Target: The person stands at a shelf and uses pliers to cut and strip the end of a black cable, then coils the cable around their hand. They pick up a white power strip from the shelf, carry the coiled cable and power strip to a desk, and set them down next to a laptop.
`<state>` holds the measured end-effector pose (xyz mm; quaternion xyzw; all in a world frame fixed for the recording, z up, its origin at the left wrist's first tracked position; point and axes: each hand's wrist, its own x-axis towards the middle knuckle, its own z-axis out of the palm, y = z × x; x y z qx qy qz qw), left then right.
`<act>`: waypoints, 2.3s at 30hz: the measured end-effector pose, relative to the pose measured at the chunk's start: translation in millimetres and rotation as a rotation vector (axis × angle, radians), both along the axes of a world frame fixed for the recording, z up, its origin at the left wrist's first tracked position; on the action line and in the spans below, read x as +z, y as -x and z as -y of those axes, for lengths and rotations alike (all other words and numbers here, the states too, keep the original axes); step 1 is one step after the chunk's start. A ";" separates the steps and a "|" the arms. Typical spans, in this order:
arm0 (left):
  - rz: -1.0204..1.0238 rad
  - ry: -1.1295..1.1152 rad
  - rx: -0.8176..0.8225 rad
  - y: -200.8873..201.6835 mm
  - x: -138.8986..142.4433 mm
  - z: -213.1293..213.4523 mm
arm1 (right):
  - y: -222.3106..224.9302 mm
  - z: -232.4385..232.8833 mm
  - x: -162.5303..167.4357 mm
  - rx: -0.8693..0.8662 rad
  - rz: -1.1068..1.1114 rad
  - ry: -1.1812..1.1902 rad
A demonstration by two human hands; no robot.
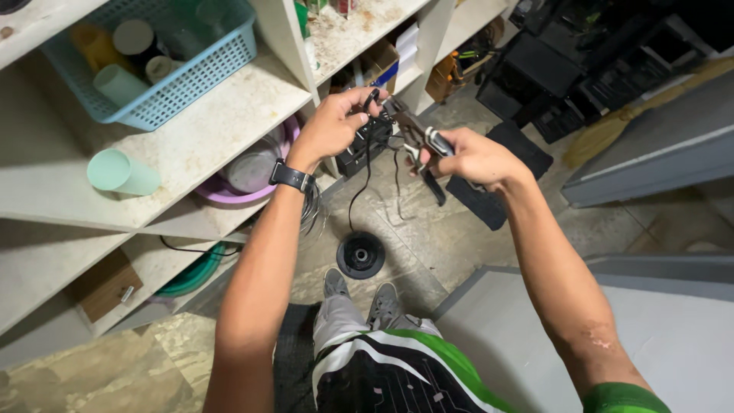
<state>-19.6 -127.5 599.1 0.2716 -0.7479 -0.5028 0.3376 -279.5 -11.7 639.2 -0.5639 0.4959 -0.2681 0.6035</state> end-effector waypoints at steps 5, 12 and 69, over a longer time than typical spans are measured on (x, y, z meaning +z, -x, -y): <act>-0.002 -0.116 0.030 7.5 -0.4 -1.2 | -6.7 6.8 -1.3 -0.046 0.027 -0.062; -0.048 -0.110 -0.008 7.2 3.1 -2.0 | -15.1 9.7 0.1 -0.055 0.175 -0.157; -0.726 -0.550 0.051 37.4 34.4 -10.6 | -79.7 17.4 -33.8 -0.527 0.018 0.418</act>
